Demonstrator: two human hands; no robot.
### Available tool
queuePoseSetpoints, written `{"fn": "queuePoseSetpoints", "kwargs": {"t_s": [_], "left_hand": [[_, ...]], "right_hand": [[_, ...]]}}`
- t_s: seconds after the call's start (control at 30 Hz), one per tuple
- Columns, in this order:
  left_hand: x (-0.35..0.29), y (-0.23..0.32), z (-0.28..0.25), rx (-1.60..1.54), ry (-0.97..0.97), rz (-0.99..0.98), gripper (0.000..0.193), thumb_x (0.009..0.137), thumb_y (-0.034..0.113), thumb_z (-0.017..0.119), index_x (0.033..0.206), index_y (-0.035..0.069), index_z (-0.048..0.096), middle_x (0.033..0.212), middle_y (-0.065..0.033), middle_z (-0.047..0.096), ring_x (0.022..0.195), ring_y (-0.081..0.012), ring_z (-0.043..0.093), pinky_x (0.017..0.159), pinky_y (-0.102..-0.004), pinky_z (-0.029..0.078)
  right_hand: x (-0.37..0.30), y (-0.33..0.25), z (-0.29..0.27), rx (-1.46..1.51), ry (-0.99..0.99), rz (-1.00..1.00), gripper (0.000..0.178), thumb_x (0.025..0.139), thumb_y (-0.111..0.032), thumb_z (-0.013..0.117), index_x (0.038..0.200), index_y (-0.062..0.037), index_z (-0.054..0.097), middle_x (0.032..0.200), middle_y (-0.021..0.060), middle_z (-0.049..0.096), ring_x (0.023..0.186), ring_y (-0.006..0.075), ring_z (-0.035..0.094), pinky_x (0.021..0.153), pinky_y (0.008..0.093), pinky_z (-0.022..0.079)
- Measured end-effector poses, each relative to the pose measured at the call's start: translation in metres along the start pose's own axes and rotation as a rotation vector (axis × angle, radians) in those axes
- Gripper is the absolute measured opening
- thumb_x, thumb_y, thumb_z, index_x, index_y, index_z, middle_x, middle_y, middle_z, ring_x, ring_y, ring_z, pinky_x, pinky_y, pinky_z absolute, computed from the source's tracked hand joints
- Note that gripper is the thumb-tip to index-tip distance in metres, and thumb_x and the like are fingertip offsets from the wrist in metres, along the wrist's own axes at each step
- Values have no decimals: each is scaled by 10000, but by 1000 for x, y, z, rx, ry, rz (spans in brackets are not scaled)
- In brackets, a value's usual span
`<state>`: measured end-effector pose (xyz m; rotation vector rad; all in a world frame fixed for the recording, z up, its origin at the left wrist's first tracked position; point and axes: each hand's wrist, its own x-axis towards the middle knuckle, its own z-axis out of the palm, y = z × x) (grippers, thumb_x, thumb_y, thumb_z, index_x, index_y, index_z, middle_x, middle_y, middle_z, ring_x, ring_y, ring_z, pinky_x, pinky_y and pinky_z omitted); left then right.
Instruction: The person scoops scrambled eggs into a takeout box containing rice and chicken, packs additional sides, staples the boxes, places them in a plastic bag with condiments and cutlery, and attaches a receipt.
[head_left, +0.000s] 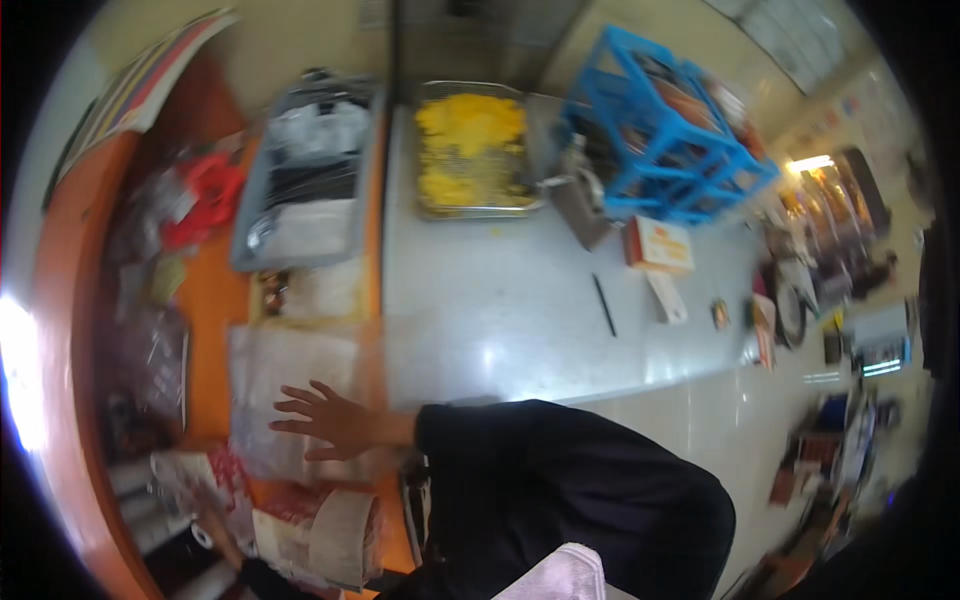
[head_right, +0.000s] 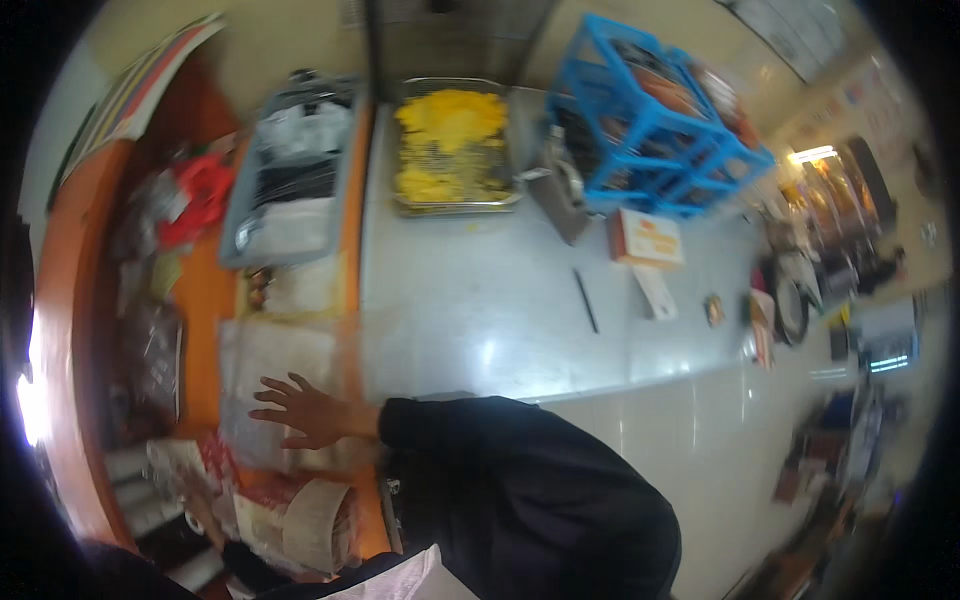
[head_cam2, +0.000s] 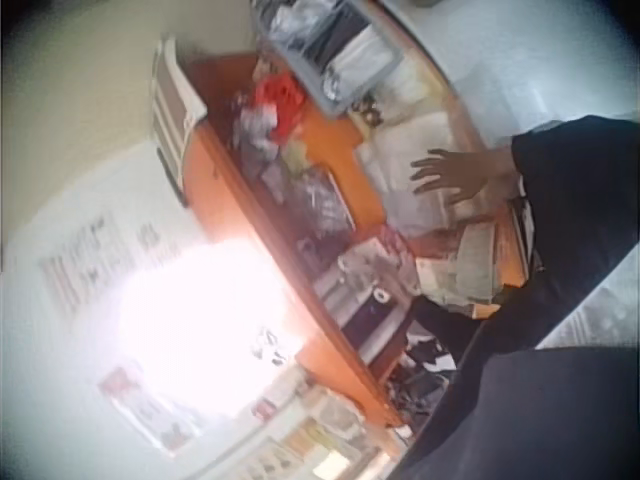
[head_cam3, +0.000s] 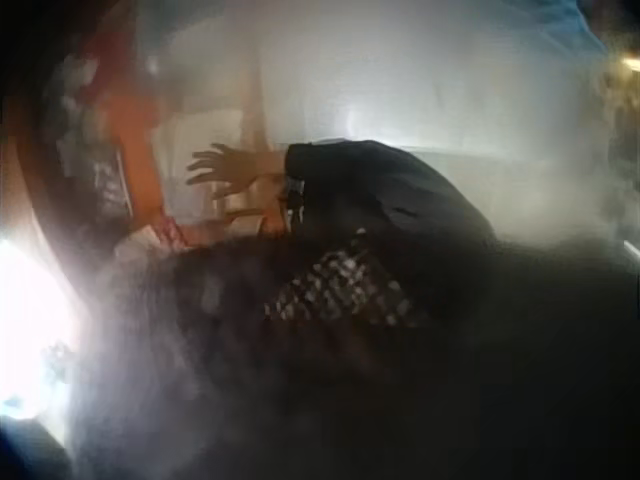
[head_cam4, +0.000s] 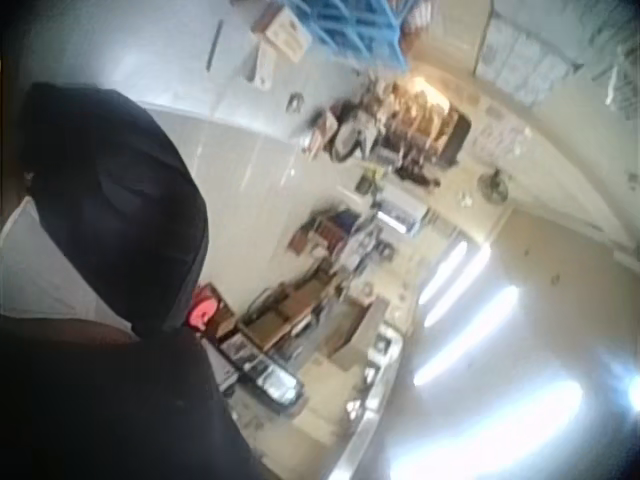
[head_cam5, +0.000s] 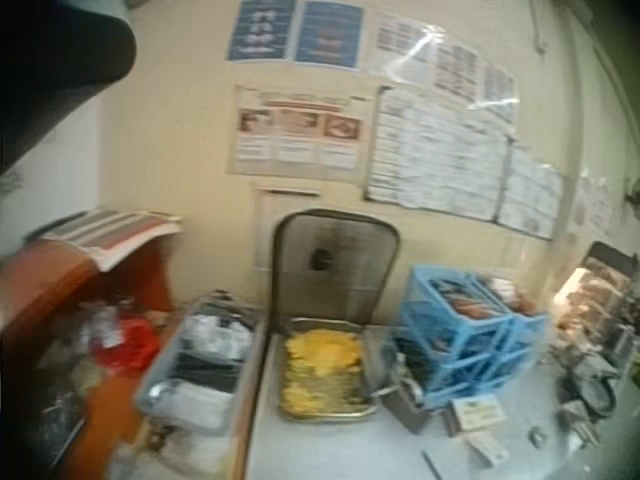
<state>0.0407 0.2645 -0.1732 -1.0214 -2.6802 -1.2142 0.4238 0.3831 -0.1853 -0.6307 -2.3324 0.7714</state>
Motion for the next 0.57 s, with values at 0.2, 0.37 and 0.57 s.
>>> {"fn": "queuePoseSetpoints", "kwargs": {"t_s": [0.2, 0.37, 0.57], "left_hand": [[-90, 151, -67, -93, -3, 365, 380, 977, 253, 425, 1178, -11, 610, 1134, -144, 638, 970, -252, 618, 883, -371, 480], [-180, 250, -74, -316, -610, 395, 403, 974, 277, 429, 1195, -14, 599, 1142, -144, 631, 961, -253, 613, 885, -377, 476], [-384, 421, 91, -492, -1148, 399, 280, 984, 230, 510, 982, 10, 683, 1013, -116, 670, 894, -210, 642, 854, -301, 490]], "right_hand": [[-203, 14, -150, -63, 611, 428, 387, 818, -131, 696, 1184, -52, 597, 1119, 152, 598, 1071, 346, 550, 900, 417, 467], [-380, 13, -251, -475, 1173, 817, 174, 890, -41, 598, 1062, -28, 624, 996, 129, 623, 902, 256, 603, 721, 319, 503], [-546, -1, -321, -552, 1648, 1065, 178, 949, -85, 551, 1109, -45, 618, 1083, 85, 595, 946, 210, 591, 721, 284, 498]]}}
